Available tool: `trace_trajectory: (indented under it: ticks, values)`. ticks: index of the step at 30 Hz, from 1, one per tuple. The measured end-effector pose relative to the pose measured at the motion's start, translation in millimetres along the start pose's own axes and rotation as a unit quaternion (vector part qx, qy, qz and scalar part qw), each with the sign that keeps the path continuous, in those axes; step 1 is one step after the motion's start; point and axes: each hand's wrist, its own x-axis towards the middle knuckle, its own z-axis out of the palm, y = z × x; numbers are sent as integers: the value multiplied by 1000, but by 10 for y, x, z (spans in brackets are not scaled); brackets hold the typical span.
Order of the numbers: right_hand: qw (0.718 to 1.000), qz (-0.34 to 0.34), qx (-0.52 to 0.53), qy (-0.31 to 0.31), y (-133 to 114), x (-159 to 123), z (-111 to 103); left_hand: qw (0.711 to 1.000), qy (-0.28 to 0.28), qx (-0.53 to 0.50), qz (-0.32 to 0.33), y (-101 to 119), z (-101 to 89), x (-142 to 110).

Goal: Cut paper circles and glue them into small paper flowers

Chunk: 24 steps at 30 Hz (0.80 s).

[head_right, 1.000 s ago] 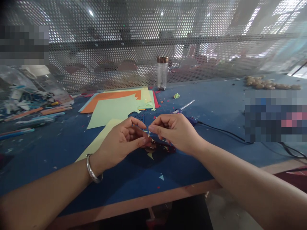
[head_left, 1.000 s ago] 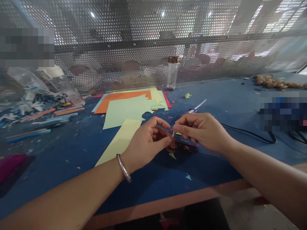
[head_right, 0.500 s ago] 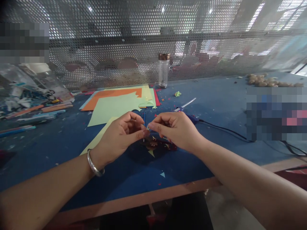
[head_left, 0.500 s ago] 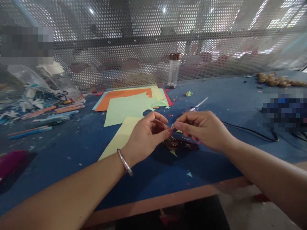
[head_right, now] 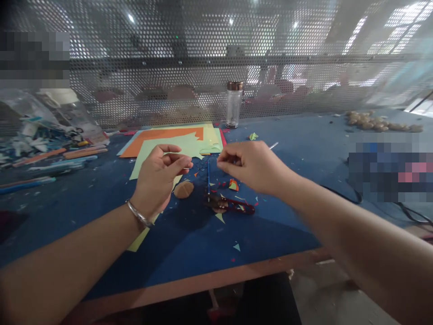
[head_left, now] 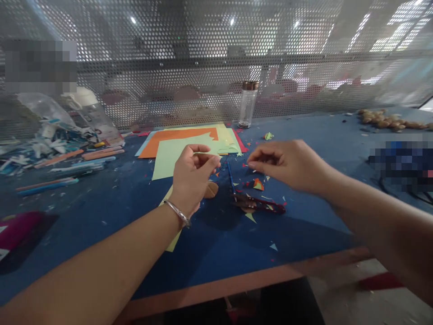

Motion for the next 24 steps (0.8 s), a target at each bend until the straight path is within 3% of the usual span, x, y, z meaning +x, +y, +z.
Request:
trace_trajectory:
  ticks: [4,8,12,16,24]
  values:
    - [979,-22,-195,-64,-11,300,-207,1000,-6,-4,11,-20,-18,-8]
    - [939,68,-311,-133,248,399,-394,1000,-17,4,14,-11,-31,-38]
    - [925,128,-319,-160,593,206,-563,1000,-20,15,10,-2,-24,-58]
    - [917,170,-302,-199,761,-27,-584,999,-33,19,14,-44,-13,-51]
    - [899,203,-360,-146,851,-52,-396,998,-49,16,43,-46,-33,-43]
